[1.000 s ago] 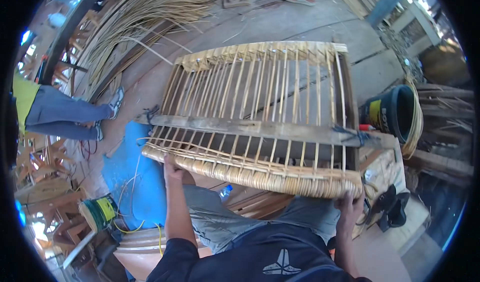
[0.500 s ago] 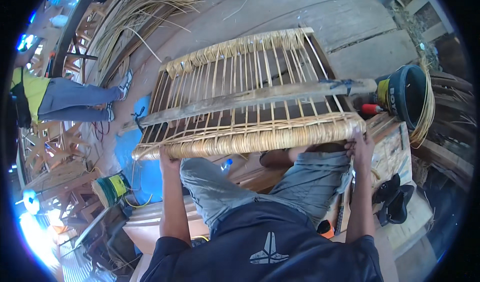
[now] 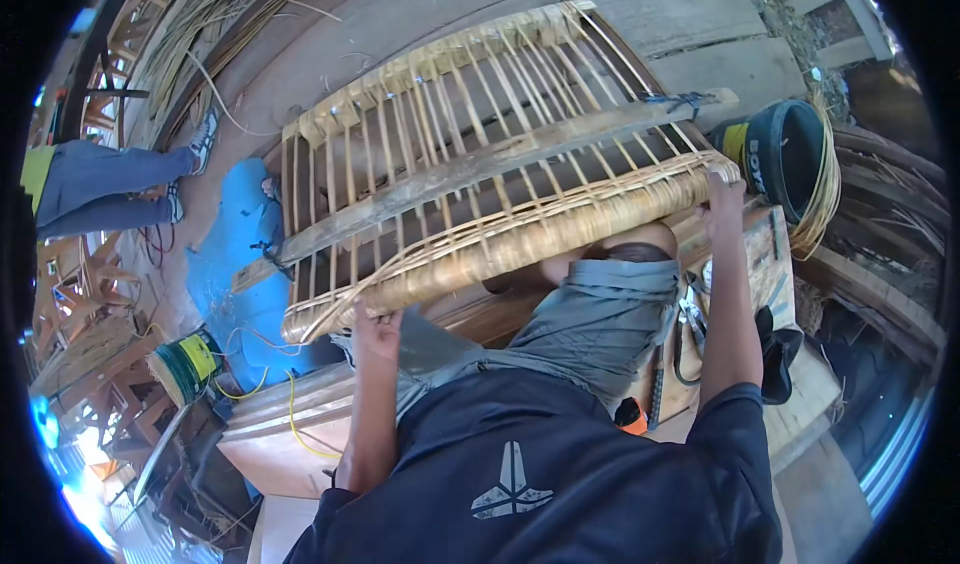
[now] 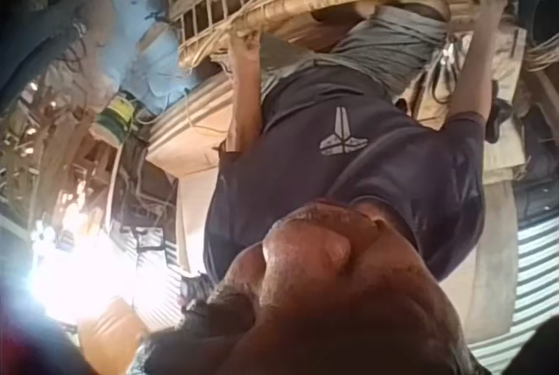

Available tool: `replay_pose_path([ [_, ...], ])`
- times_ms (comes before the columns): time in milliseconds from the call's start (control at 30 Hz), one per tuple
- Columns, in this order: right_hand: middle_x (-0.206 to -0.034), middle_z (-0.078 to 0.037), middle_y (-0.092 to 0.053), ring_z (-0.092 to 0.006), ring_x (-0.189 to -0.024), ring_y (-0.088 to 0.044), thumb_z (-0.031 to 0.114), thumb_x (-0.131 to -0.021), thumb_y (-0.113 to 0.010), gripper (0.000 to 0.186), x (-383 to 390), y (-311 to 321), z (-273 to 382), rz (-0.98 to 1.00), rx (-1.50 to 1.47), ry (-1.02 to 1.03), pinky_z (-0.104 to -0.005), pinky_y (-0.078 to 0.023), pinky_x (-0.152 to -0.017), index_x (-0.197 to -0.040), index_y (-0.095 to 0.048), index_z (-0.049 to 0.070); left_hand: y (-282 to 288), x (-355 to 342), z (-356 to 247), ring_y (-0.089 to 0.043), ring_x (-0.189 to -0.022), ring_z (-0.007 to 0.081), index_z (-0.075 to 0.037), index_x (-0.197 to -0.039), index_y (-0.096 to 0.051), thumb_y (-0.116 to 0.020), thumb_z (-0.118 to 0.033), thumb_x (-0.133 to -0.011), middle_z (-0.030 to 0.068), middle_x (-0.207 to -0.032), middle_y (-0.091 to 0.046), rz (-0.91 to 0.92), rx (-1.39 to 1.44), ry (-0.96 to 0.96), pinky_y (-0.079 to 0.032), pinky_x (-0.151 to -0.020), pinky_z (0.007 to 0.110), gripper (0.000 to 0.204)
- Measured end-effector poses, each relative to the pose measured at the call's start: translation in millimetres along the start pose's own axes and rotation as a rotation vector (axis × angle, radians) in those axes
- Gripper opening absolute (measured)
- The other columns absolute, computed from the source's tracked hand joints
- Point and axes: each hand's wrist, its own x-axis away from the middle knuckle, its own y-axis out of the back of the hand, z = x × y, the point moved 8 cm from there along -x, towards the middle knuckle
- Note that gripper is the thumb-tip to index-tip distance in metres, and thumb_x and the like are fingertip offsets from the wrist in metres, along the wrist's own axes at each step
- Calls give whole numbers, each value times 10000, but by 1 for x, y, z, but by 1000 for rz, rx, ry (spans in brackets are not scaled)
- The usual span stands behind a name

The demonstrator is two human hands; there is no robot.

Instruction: Weaving and assembling a rattan furniture piece frame.

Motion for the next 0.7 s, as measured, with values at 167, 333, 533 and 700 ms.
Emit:
replay_pose_path([
  [167,-892,-99,-546,-210,-693,-561,268,-905,-550,302,-39,3,-44,-211,87,-110,-330,-459,-503,-1099,-452,58,2,-13,29,-499,-1199,269,-66,-1262,-479,-619,-298,-899,88,-1257,-549,95,5,21,-385,-1026,490,453],
  [333,-860,-111,-598,-235,-723,-623,213,-865,-562,231,-91,-2,-96,-36,160,-145,-376,-524,-582,-999,-554,25,18,-20,35,-552,-1115,253,-74,-1206,-474,-625,-185,-894,57,-1157,-577,96,22,40,-419,-982,500,364],
  [533,-818,-109,-683,-223,-761,-681,202,-597,-786,285,-215,92,-105,-471,1666,484,-313,-548,-668,-842,-683,100,-18,-37,86,-551,-1117,260,-92,-1217,-452,-647,-191,-879,66,-1174,-563,188,39,119,-428,-965,492,403],
  [700,-1066,-206,-660,-339,-1022,-635,374,-911,-501,376,-114,-47,-148,344,2245,581,-432,-491,-865,-992,-699,65,20,-51,71,-542,-1093,251,-101,-1247,-461,-674,-240,-867,61,-1194,-557,56,-28,2,-427,-929,478,457],
])
